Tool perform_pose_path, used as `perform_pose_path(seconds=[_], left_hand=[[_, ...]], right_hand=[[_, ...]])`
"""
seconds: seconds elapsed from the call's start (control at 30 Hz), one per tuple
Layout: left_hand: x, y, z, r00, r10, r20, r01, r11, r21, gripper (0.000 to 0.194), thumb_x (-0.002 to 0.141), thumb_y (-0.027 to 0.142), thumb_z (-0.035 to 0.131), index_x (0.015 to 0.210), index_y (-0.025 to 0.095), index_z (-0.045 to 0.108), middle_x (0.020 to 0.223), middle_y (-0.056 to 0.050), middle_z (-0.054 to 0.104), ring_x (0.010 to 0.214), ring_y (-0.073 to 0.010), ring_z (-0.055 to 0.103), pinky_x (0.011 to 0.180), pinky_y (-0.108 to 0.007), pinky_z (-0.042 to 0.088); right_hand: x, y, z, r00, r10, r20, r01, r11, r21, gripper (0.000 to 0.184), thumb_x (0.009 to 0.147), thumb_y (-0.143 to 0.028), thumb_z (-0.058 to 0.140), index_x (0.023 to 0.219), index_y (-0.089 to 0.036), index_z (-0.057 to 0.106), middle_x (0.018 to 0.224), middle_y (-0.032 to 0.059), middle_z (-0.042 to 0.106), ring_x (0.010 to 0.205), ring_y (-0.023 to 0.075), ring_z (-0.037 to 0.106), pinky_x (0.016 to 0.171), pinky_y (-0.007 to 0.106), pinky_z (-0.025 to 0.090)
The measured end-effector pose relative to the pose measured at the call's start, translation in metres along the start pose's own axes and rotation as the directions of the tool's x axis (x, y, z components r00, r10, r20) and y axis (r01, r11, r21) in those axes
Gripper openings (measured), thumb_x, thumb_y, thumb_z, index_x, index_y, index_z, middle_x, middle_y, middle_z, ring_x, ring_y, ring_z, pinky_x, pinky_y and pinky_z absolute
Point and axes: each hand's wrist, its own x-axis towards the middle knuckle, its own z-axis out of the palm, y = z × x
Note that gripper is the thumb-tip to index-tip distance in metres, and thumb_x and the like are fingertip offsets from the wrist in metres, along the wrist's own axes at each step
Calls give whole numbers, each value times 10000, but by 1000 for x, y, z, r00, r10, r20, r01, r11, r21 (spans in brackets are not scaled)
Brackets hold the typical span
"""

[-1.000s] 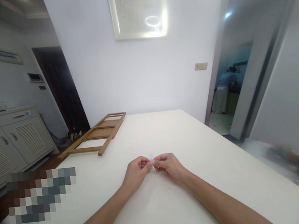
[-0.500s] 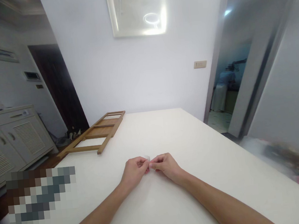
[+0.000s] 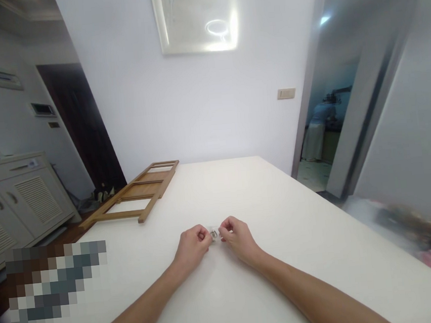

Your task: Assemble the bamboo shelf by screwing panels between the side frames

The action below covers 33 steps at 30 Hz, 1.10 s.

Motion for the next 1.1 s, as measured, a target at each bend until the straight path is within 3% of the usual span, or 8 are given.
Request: perform_pose_path(seconds=[0.33,0.43,0.5,0.57,0.63,0.7,0.77,1.1], left_hand=[[-1,3,-8,995,93,-18,-94,993,-72,155,772,250,529,636,185,568,595,22,574,555,-117,500,562,-240,373],[3,-5,-7,985,117,-126,-133,983,-124,96,777,257,564,745,180,612,793,-28,634,730,-153,570,654,-258,426],[8,-12,-6,985,40,-166,-77,973,-219,135,766,243,600,877,173,631,961,-69,647,850,-176,592,718,-275,451],[11,-17,-5,991,-86,-105,41,928,-370,227,758,216,629,977,156,625,1035,-99,648,884,-182,607,773,-293,466],[11,-17,-5,983,-171,68,180,818,-546,277,769,214,645,1031,130,612,992,-115,666,842,-181,630,794,-316,482],[9,-13,-7,949,-157,274,306,673,-674,308,783,242,660,1057,113,602,932,-122,679,778,-183,650,771,-339,505],[5,-10,-10,917,-104,386,371,577,-727,313,772,256,694,1035,109,609,907,-124,685,736,-182,661,747,-347,523],[3,-12,-10,921,-150,358,379,554,-742,209,692,159,782,792,122,603,750,-66,677,708,-172,689,721,-306,545]], right_hand=[[1,-4,-1,999,18,36,-25,974,226,228,711,-326,718,706,-183,541,634,5,661,615,156,632,653,327,542],[1,-9,-4,998,32,56,-52,913,405,312,671,-358,780,739,-190,526,656,1,677,631,159,642,682,359,553],[1,-12,-6,996,27,80,-62,872,485,337,654,-360,803,751,-194,527,655,-11,677,633,156,644,695,368,553],[0,-14,-8,993,16,115,-74,854,516,316,649,-353,810,733,-186,555,669,-8,681,652,154,648,720,366,550],[1,-15,-9,988,24,150,-99,851,516,272,649,-338,809,721,-171,606,691,10,694,675,160,657,748,365,546],[1,-15,-10,984,49,169,-131,847,515,242,644,-322,808,742,-159,659,711,30,711,692,171,668,775,372,542],[2,-15,-11,983,71,172,-151,846,512,238,635,-313,810,767,-153,694,714,38,719,697,176,671,793,378,539],[2,-10,-12,965,126,229,-187,946,267,334,651,-438,780,786,-133,754,774,62,729,724,169,640,762,336,521]])
